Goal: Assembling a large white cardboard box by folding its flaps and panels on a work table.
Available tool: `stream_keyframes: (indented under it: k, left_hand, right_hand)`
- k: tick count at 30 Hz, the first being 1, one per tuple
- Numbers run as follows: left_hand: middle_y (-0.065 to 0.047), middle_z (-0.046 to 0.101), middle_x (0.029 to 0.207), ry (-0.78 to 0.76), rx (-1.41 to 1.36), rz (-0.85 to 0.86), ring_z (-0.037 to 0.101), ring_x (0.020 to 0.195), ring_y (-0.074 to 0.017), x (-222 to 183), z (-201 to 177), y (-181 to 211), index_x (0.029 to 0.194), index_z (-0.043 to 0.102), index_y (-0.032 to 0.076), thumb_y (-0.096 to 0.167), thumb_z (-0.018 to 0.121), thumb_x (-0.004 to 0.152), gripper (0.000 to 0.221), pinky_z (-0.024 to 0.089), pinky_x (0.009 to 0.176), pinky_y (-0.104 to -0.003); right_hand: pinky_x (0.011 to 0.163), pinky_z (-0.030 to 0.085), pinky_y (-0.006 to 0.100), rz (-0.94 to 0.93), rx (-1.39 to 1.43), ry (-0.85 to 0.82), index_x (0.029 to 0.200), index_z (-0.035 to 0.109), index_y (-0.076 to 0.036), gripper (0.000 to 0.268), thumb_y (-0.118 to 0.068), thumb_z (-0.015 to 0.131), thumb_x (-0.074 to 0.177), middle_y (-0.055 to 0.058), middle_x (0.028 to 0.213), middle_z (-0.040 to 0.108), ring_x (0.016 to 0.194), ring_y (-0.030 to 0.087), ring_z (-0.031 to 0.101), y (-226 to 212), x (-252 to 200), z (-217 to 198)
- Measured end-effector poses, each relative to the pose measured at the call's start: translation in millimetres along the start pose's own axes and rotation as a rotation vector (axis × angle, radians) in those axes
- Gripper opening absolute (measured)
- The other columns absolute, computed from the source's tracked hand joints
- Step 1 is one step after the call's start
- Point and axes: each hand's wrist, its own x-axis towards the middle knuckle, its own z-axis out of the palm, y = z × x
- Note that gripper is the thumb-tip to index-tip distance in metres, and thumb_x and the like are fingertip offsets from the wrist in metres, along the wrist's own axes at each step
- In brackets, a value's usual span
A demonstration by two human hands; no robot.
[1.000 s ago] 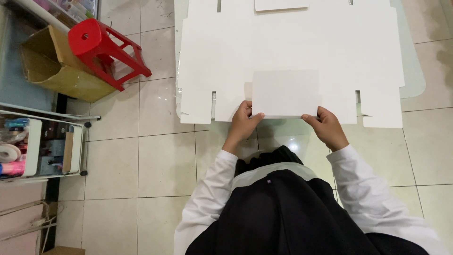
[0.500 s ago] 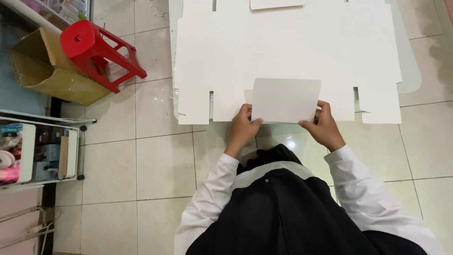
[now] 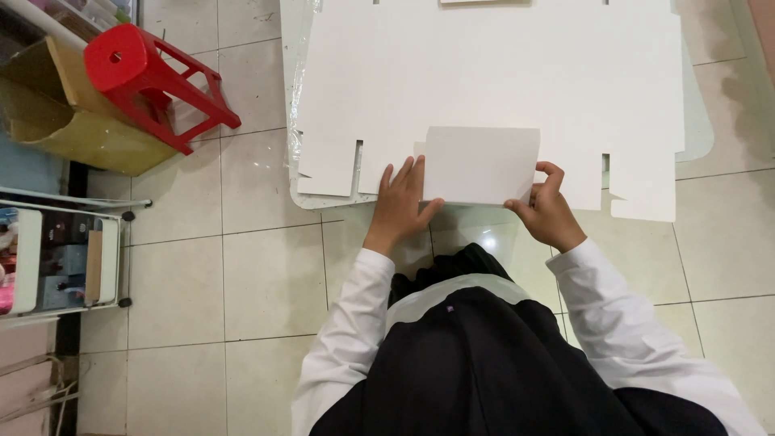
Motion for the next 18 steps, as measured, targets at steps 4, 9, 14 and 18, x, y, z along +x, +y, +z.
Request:
stream_keyframes:
  k: [4,9,14,18]
  left_hand:
    - [-0.016,0.054,0.150,0.003,0.005,0.024,0.046,0.143,-0.0315,6.6,19.9,-21.6,0.152,0.043,0.007,0.069,0.038,0.099,0.082,0.024,0.120,-0.056]
    - [-0.013,0.055,0.148,0.027,-0.009,0.006,0.048,0.141,-0.0310,5.2,22.4,-19.6,0.150,0.044,0.011,0.067,0.048,0.096,0.079,0.028,0.119,-0.056]
    - [-0.010,0.053,0.149,0.049,-0.090,-0.043,0.045,0.143,-0.0297,4.6,24.9,-18.4,0.152,0.040,0.015,0.064,0.056,0.094,0.077,0.026,0.119,-0.056]
    - [-0.012,0.055,0.147,0.020,-0.106,-0.064,0.046,0.143,-0.0300,3.9,19.7,-15.6,0.153,0.040,0.014,0.060,0.059,0.094,0.077,0.026,0.119,-0.055]
  right_hand:
    - [0.080,0.060,0.053,-0.013,-0.074,0.080,0.142,0.013,0.003,0.071,-0.009,0.068,0.099,0.038,0.109,0.067,0.102,0.054,0.068,-31.5,-9.7,0.2]
    - [0.088,0.054,0.044,-0.027,-0.550,0.169,0.144,0.039,0.005,0.076,-0.035,0.078,0.093,0.018,0.099,0.076,0.096,0.032,0.075,-52.6,-8.2,-8.6]
    - [0.085,0.050,0.046,-0.161,-0.427,0.171,0.143,0.040,0.013,0.080,-0.032,0.080,0.090,0.016,0.084,0.070,0.087,0.037,0.067,-5.4,2.5,2.9]
    - [0.080,0.052,0.044,-0.097,-0.361,0.127,0.144,0.038,0.015,0.079,-0.027,0.080,0.091,0.017,0.078,0.069,0.083,0.036,0.069,-17.1,5.4,-0.6]
